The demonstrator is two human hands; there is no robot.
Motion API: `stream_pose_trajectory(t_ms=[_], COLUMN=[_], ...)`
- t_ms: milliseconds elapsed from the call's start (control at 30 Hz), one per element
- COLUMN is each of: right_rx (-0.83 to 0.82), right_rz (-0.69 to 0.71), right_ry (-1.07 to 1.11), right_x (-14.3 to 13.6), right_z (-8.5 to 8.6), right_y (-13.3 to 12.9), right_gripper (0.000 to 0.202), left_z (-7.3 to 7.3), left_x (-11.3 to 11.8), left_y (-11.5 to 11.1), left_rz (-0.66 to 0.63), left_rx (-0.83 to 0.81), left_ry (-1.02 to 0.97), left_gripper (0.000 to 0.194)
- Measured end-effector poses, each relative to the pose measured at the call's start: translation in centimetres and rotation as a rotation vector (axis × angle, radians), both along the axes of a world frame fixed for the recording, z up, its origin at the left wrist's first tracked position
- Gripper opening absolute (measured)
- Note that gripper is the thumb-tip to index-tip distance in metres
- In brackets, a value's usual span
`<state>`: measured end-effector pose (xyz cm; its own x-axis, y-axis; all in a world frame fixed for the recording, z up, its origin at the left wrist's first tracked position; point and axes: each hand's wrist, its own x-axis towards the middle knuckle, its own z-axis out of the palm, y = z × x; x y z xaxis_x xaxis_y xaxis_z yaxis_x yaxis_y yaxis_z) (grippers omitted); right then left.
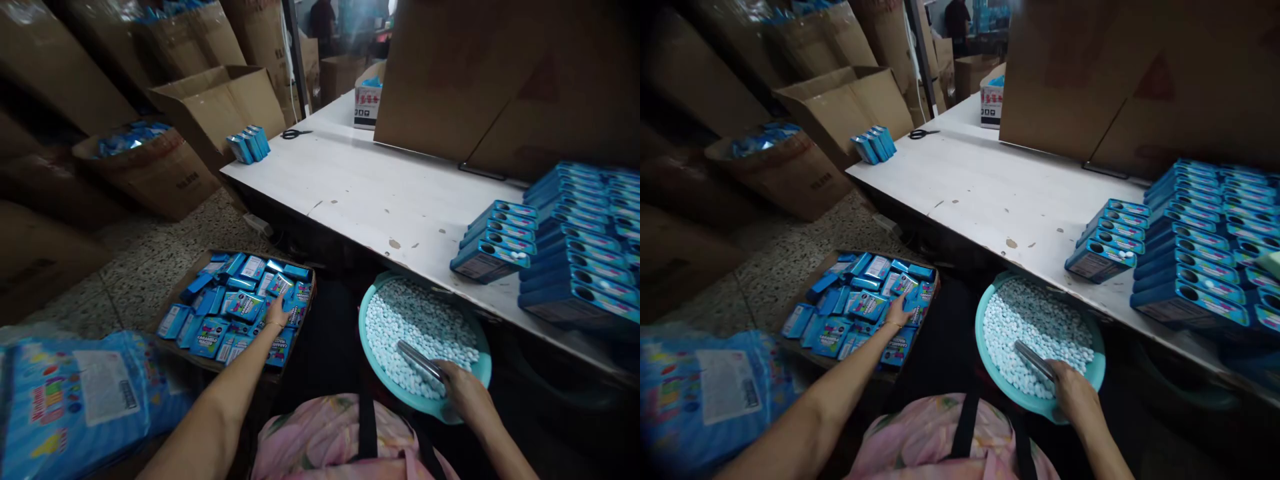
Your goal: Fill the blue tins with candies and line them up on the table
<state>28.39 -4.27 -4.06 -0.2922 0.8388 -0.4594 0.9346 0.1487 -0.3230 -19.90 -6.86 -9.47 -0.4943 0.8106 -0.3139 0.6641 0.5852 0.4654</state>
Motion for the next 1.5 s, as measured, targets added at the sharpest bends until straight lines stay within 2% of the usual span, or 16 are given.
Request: stream_pose_trajectory(t_ms=[67,167,300,400,500,567,700,767,867,967,1033,1133,1233,1300,1400,1500], right_rx=[-0.012,-0.033,-0.044,-0.025,0.02,0.046,0.146,0.177,0.143,0.126,0.126,0.109,0.072,0.045,0.029,0.055], right_rz=[-0.003,-0.024,-0.057,-0.034,0.015,0.058,0.112,0.116,0.074,0.02,-0.016,-0.078,-0.148,-0.2,-0.238,-0.225], right_ry=[-0.015,-0.053,-0.096,-0.113,-0.124,-0.153,-0.249,-0.259,-0.209,-0.165,-0.102,0.063,0.257,0.395,0.504,0.532], right_x=[0.4,1.6,2.7,2.3,1.6,1.5,2.4,2.1,-0.1,-3.5,-5.2,-5.9,-5.1,-4.1,-2.2,-0.2], right_z=[0.4,0.8,0.7,0.8,1.7,2.7,4.0,3.7,2.1,0.1,-0.9,-1.4,-0.7,0.2,2.3,5.5], right_y=[0.0,0.0,0.5,1.2,1.9,2.3,2.6,2.4,2.3,2.5,2.8,3.3,3.5,3.5,3.5,3.6], right_gripper=[0.04,0.041,0.041,0.041,0.043,0.044,0.038,0.035,0.035,0.038,0.039,0.036,0.032,0.03,0.031,0.031], left_z=[0.6,3.5,9.0,11.4,11.7,12.0,13.2,13.3,12.2,10.8,10.7,11.6,12.6,12.8,12.4,11.6], left_x=[-0.9,-2.0,-0.7,2.1,4.2,4.9,6.4,7.8,10.0,11.4,11.7,12.0,13.3,14.8,17.1,19.3], left_y=[-0.1,-1.2,-3.7,-5.1,-5.2,-4.7,-3.5,-3.6,-4.5,-4.6,-3.9,-2.2,-0.4,0.8,2.6,4.2], left_rz=[0.03,0.086,0.17,0.052,-0.126,-0.308,-0.698,-0.817,-0.759,-0.591,-0.518,-0.369,-0.171,-0.13,-0.245,-0.414], left_rx=[0.066,0.181,0.4,0.264,0.081,0.065,0.074,0.073,0.087,0.16,0.245,0.303,0.296,0.329,0.375,0.401], left_ry=[-0.022,-0.084,-0.643,-0.919,-0.782,-0.607,-0.314,-0.133,0.099,0.151,0.048,-0.292,-0.672,-0.762,-0.693,-0.621], left_gripper=[0.065,0.059,0.055,0.056,0.053,0.048,0.073,0.087,0.101,0.093,0.084,0.07,0.06,0.056,0.051,0.05])
